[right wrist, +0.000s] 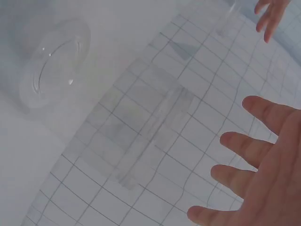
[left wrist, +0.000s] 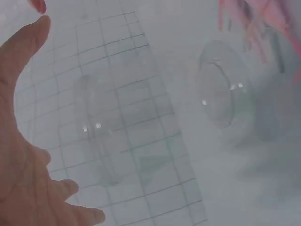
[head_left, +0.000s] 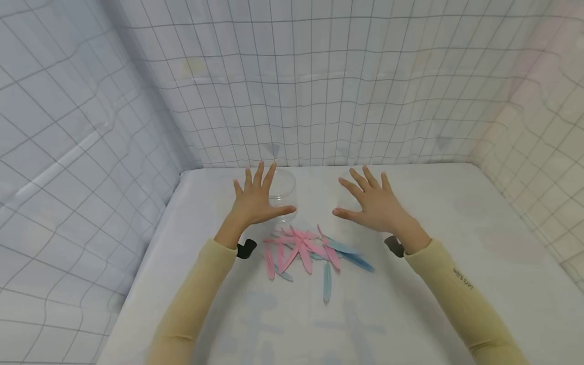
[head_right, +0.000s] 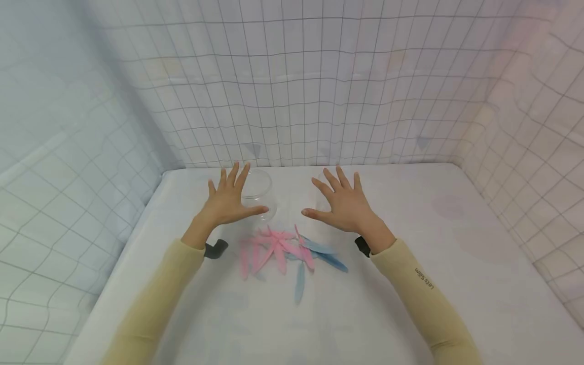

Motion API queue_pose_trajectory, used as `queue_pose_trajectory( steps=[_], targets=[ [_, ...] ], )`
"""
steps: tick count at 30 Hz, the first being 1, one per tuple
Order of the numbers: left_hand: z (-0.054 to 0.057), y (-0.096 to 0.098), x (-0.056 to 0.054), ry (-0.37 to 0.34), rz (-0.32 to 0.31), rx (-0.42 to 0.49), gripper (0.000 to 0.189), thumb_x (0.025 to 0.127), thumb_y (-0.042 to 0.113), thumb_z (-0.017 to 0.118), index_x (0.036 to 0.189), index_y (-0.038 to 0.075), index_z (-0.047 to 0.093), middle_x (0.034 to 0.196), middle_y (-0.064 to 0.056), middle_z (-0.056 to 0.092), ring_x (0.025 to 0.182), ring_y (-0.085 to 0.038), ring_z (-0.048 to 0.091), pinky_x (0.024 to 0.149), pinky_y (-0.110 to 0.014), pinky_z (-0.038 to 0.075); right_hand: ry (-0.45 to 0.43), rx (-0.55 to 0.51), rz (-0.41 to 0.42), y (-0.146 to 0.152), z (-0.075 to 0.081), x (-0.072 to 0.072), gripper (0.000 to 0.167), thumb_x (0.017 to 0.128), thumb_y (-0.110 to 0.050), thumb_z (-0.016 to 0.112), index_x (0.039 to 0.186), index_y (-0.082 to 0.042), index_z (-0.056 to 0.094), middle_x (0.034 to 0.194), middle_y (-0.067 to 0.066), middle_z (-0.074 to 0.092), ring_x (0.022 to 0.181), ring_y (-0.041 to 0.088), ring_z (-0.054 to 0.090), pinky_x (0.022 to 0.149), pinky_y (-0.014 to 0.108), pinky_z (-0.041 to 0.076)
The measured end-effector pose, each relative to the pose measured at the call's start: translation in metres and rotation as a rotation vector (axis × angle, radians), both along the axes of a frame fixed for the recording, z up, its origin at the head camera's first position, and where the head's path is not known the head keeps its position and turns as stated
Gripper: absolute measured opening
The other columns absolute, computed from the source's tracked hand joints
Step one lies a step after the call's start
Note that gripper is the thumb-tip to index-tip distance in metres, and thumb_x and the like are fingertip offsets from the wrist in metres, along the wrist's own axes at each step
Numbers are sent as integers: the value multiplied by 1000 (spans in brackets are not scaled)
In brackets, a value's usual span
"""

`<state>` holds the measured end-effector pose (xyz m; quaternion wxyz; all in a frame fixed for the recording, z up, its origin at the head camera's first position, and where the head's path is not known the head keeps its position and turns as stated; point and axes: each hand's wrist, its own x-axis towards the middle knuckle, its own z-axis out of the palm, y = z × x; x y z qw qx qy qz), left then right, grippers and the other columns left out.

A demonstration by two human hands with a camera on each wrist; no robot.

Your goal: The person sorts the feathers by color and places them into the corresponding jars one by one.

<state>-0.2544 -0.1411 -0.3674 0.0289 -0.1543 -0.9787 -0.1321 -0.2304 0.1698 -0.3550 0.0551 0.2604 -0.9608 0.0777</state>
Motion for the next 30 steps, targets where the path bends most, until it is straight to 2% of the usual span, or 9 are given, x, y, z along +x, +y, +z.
queue_pose_trajectory(
  steps=[3,8,12,15,18,23,30],
  targets=[
    [-16,-9,-6,20,18,117,122,67,82,56,151,25,-12,158,-10,-4,140,-42,3,104,-67,4,44,-42,38,-4,-8,2,82,85,-74,40,146,-19,38,153,11,25,141,34,10,106,61,8],
    [-41,-16,-17,32,44,413,126,65,70,71,152,26,-9,157,-11,7,140,-35,15,105,-60,20,104,-176,129,-16,-22,4,64,87,-64,53,128,-15,59,135,9,48,129,31,36,99,56,27],
    [-53,-18,-24,0,40,615,127,65,56,81,151,31,-10,157,-9,7,140,-32,16,105,-56,25,75,-265,207,-28,-34,0,44,85,-50,66,112,-15,69,113,3,60,110,25,49,86,49,36],
    [-59,-19,-29,-9,24,712,127,65,47,85,151,31,-8,157,-6,10,140,-29,19,105,-54,25,6,-284,254,-36,-43,-6,33,84,-40,72,106,-15,72,105,0,61,103,23,52,81,46,39],
    [-63,-19,-34,-16,10,757,127,65,42,87,152,32,-6,156,-5,16,139,-28,21,106,-54,24,-75,-268,286,-43,-52,-13,28,85,-35,72,103,-14,73,103,0,62,99,23,52,79,44,41],
    [-67,-18,-40,-33,-11,775,129,63,41,88,152,33,-5,154,-9,22,138,-27,24,106,-54,23,-205,-243,305,-54,-61,-22,25,86,-29,71,104,-12,73,104,6,63,97,26,52,81,42,42],
    [-69,-18,-41,-39,-32,818,126,65,36,88,152,29,-3,151,-9,28,135,-26,31,104,-51,29,-315,-187,299,-69,-68,-32,23,85,-24,73,106,-16,74,104,6,62,100,29,52,80,41,43]
  ],
)
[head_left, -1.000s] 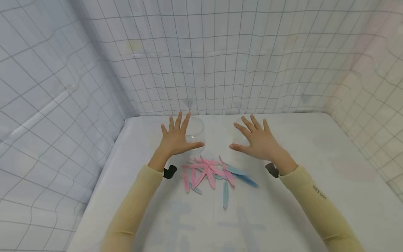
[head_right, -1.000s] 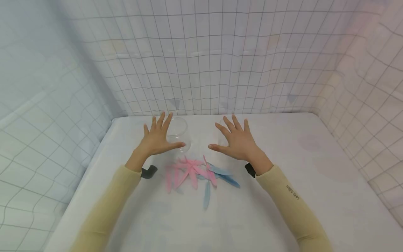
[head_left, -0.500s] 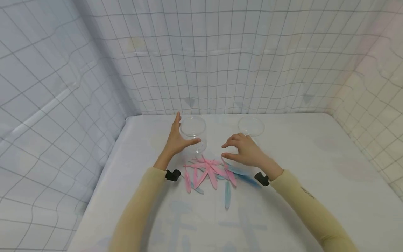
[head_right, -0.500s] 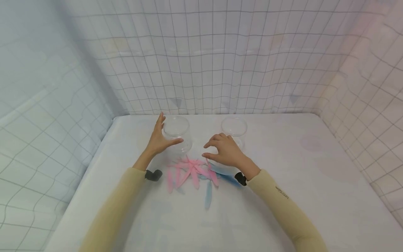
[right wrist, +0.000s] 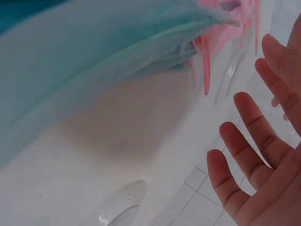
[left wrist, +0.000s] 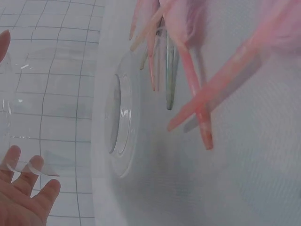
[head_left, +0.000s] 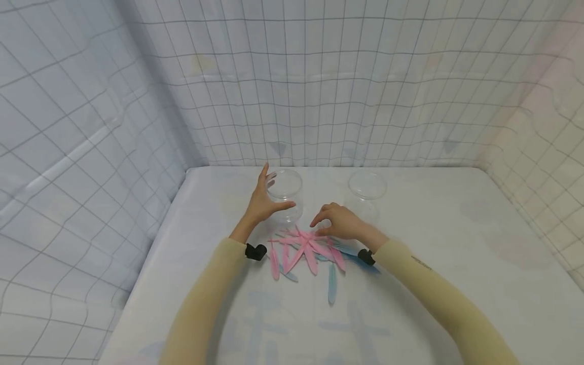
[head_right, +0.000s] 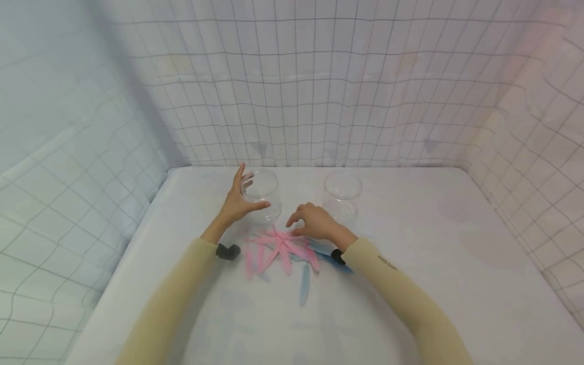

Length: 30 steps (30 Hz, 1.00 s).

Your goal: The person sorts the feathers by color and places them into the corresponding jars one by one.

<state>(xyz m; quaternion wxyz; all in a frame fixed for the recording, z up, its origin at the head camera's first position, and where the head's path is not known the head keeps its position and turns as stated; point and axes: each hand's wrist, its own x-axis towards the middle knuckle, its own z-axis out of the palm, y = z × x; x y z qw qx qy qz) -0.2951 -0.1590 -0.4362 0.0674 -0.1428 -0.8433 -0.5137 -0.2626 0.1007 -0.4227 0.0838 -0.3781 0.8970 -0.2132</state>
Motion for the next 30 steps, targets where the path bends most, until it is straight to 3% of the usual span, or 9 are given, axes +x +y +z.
queue_pose_trajectory(
  steps=[6,15,30],
  targets=[
    [-3,0,-3,-13,-11,6,123,66,34,88,153,26,1,149,-3,32,134,-23,32,104,-50,30,-14,37,1,-5,-5,-3,20,84,-23,74,103,-17,74,102,3,61,99,27,52,80,39,45],
    [-4,-1,-6,-48,-16,-2,110,67,38,87,151,20,18,151,-1,29,134,-22,33,103,-47,33,-7,34,16,-5,-9,-4,15,85,-22,73,99,-18,75,98,2,61,95,25,53,77,36,44],
    [-6,-6,-5,-47,-27,-10,108,66,39,87,150,22,20,150,1,30,134,-20,33,102,-48,34,-2,-30,13,3,-9,-7,8,84,-24,74,91,-23,76,93,-7,60,92,23,52,76,35,43]
  ],
)
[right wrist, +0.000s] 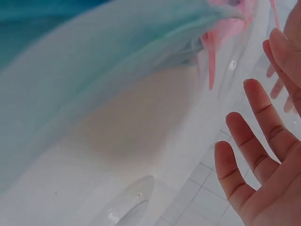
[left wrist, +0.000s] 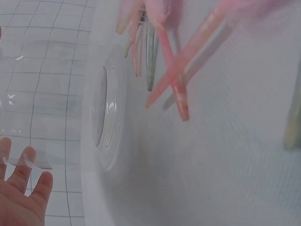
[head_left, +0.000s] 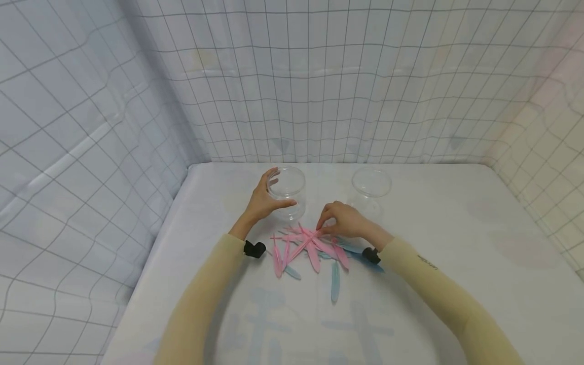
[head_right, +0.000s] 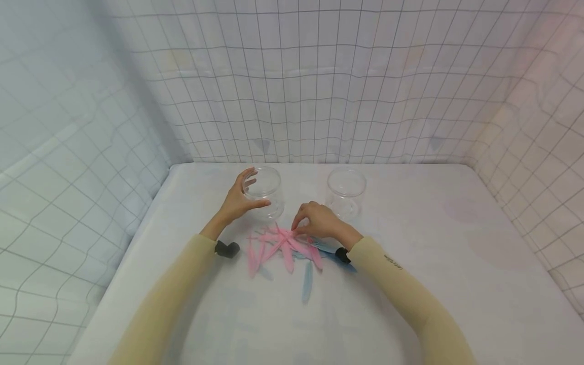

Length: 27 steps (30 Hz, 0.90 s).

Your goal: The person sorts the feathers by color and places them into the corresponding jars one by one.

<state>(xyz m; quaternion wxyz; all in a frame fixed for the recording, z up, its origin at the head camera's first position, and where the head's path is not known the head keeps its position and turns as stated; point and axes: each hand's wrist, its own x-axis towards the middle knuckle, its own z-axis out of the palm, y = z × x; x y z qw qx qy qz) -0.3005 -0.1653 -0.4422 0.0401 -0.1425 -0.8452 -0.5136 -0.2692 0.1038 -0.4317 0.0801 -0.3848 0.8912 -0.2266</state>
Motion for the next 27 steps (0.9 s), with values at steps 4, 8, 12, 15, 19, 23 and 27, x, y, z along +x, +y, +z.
queue_pose_trajectory(
  steps=[4,8,12,15,19,23,27],
  targets=[
    [0,0,0,-5,-2,2,107,66,39,87,150,23,21,149,1,31,134,-18,33,102,-47,33,-24,-79,16,7,5,0,8,84,-24,74,91,-21,76,93,-7,60,93,22,52,80,38,43],
    [0,-1,1,-8,-9,-1,107,67,39,86,150,24,21,149,1,32,134,-18,33,104,-46,31,-46,-186,20,13,13,1,9,83,-24,75,91,-19,77,92,-7,61,94,25,55,81,44,45],
    [1,-2,1,-10,-20,3,107,67,39,86,150,23,21,149,2,32,134,-19,33,105,-46,29,-34,-268,-14,18,19,0,9,84,-24,74,92,-19,76,92,-8,62,95,28,57,78,45,47],
    [1,-4,1,-10,-30,9,106,67,38,86,150,23,21,149,3,32,134,-20,32,106,-47,28,-26,-336,-49,20,26,0,10,85,-23,73,93,-18,75,93,-8,63,95,26,58,75,41,47],
    [1,-5,0,-10,-51,21,105,69,34,86,150,22,21,149,5,31,135,-20,32,107,-47,26,-45,-429,-122,22,39,-1,11,87,-23,71,96,-17,73,96,-6,64,95,20,57,75,37,47],
    [2,-6,0,-2,-74,38,103,70,26,86,150,18,21,150,3,31,135,-22,32,108,-47,24,-36,-523,-216,23,52,-5,12,90,-23,68,96,-14,72,98,-3,65,95,16,56,76,35,46],
    [3,-7,1,-7,-79,41,103,70,25,86,150,16,21,150,2,31,135,-21,32,109,-46,23,47,-590,-288,18,64,-10,14,90,-21,67,94,-7,71,99,2,65,94,17,56,73,35,47]
  ],
)
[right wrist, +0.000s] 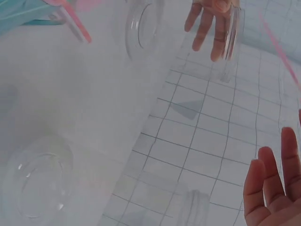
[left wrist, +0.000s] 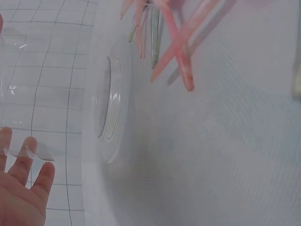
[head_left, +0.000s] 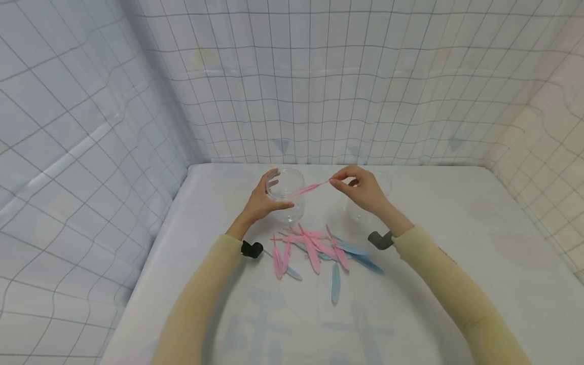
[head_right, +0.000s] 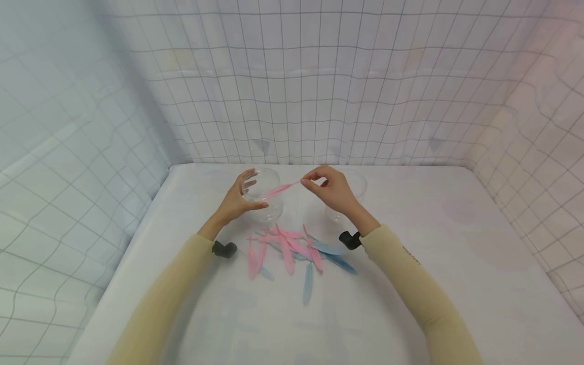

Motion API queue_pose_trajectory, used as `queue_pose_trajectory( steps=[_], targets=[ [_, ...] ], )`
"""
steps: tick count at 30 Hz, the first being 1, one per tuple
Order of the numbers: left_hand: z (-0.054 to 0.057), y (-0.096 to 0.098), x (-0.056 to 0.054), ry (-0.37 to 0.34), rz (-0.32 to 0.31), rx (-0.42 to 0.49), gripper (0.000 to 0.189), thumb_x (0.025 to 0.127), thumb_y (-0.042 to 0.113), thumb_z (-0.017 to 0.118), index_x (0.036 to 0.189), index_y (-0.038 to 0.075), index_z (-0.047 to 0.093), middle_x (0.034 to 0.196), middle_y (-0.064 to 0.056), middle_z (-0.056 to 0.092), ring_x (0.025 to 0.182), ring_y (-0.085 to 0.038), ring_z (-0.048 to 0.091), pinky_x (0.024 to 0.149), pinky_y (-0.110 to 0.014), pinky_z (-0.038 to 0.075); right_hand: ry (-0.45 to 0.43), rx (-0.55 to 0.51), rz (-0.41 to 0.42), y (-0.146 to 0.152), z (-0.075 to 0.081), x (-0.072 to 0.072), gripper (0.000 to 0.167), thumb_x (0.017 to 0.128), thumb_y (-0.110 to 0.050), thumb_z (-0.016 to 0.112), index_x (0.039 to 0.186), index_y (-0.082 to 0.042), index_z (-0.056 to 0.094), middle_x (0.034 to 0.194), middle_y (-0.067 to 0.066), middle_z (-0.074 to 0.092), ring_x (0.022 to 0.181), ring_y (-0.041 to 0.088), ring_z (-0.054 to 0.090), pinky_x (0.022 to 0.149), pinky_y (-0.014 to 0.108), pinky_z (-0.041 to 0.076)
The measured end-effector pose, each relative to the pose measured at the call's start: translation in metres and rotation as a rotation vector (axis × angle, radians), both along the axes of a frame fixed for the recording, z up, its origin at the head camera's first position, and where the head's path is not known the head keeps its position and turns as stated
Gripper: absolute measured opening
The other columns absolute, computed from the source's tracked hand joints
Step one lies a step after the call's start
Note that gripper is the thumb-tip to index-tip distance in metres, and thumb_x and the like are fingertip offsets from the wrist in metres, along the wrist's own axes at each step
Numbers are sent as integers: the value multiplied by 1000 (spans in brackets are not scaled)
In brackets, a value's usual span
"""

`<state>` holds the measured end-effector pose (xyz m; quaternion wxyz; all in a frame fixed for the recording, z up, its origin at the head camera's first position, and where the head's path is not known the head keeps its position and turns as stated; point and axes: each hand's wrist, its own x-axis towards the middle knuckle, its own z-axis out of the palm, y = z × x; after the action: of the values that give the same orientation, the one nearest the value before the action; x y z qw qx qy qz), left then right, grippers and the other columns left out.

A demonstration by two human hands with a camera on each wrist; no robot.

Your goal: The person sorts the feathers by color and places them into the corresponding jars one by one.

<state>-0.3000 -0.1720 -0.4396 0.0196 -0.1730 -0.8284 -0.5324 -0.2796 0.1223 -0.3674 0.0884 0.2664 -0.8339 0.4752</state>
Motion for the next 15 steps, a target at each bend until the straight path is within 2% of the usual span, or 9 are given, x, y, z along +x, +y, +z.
queue_pose_trajectory(
  steps=[3,7,10,13,15],
  targets=[
    [0,-1,0,-11,4,-2,105,69,29,87,150,17,21,150,4,31,135,-21,31,108,-46,23,72,0,-65,-8,9,-5,15,90,-19,67,93,-5,70,99,5,65,94,19,57,70,34,48],
    [-2,-2,0,-12,3,10,105,69,28,87,150,19,21,150,3,31,136,-24,31,108,-47,23,135,59,-116,-21,15,-12,15,90,-19,67,93,-4,71,98,8,65,95,22,55,69,35,46],
    [-3,-2,-1,-7,-3,21,104,70,28,86,150,21,21,150,3,31,136,-28,30,107,-48,25,131,113,-129,-30,15,-16,16,89,-21,67,93,-5,71,99,7,65,97,23,55,71,36,46],
    [10,2,7,-20,-19,27,102,72,22,85,150,14,20,151,-6,30,136,-34,28,106,-51,27,113,139,-131,-38,12,-19,17,90,-22,67,94,-6,72,100,7,65,98,23,56,74,37,47],
    [11,2,6,-25,-32,30,102,73,18,84,150,10,18,151,-10,28,135,-36,27,105,-53,28,108,146,-128,-43,10,-20,18,90,-22,67,95,-6,72,101,7,65,98,24,56,77,39,47]
  ],
)
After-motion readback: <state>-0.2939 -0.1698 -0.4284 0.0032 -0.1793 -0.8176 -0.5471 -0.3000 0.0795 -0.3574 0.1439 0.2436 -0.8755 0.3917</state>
